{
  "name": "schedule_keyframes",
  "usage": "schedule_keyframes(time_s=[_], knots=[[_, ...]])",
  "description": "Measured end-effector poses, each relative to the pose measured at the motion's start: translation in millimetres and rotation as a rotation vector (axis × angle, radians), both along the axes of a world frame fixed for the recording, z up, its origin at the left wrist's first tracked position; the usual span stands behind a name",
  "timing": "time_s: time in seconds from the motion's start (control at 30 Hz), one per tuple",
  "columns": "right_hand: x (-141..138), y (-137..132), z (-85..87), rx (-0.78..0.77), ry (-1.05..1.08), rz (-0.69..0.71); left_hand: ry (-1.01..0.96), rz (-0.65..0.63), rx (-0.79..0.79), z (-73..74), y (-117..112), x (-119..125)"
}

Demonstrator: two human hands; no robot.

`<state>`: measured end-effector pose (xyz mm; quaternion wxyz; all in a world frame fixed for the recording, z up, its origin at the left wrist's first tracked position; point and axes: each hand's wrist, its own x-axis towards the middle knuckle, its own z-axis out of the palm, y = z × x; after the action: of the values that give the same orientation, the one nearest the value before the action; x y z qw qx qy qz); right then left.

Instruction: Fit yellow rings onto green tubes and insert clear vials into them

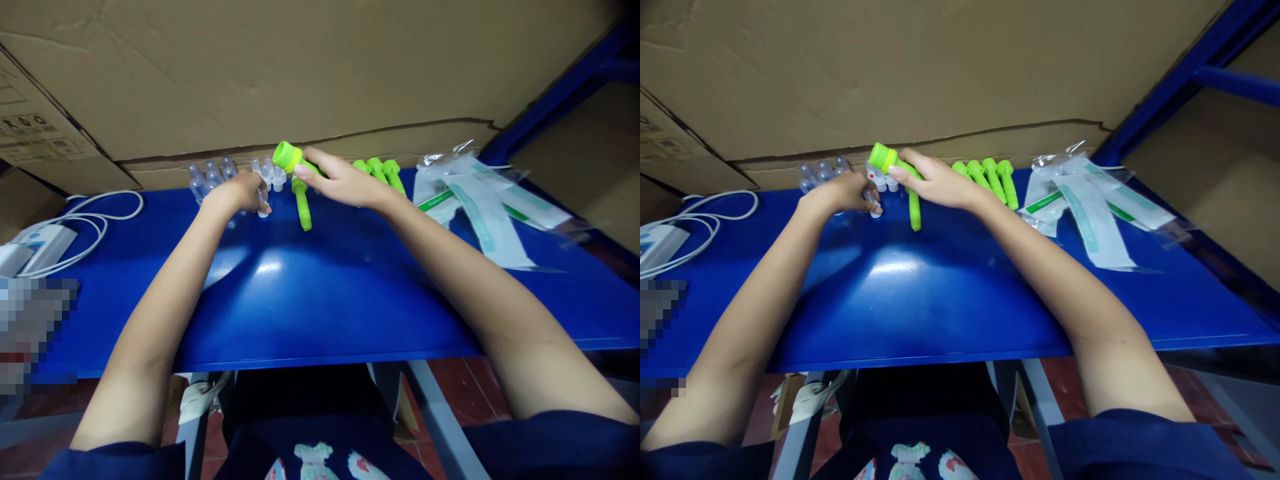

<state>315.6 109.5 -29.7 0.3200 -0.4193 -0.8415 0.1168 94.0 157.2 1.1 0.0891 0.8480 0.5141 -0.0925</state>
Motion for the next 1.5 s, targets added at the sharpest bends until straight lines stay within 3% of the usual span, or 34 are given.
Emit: schedule_keyframes(time_s=[0.13,0.33,0.43,0.6,0.7,0.77,0.9,1.0,1.17,1.5], knots=[[-2.4,-2.1,2.5,-0.081,0.143,-0.010,0.003,0.002,-0.001,-0.2,0.6,-0.4],[-1.2,-3.2,15.6,-0.694,0.641,0.107,0.028,0.030,-0.009,2.3,-3.1,1.7],[2.5,-4.1,21.1,-0.853,0.736,0.156,0.030,0.048,-0.010,1.6,-2.9,1.9],[19.3,2.4,11.0,-0.845,0.659,0.343,-0.030,-0.020,-0.034,4.0,3.2,-7.4],[31.9,9.9,-0.4,-0.779,0.550,0.513,-0.187,-0.058,-0.063,15.4,1.2,-17.3],[37.2,13.3,-5.4,-0.720,0.507,0.550,-0.325,-0.080,-0.040,27.3,-5.9,-22.7],[38.8,13.6,-6.8,-0.644,0.465,0.457,-0.495,-0.021,-0.043,51.3,-27.2,-26.6],[36.5,10.8,-3.9,-0.644,0.448,0.400,-0.526,0.002,-0.025,60.7,-38.8,-26.4],[33.6,6.6,1.8,-0.663,0.458,0.350,-0.545,-0.065,0.029,63.0,-45.6,-25.7],[33.0,7.3,2.0,-0.697,0.444,0.370,-0.505,-0.199,-0.051,66.3,-56.6,-16.3]])
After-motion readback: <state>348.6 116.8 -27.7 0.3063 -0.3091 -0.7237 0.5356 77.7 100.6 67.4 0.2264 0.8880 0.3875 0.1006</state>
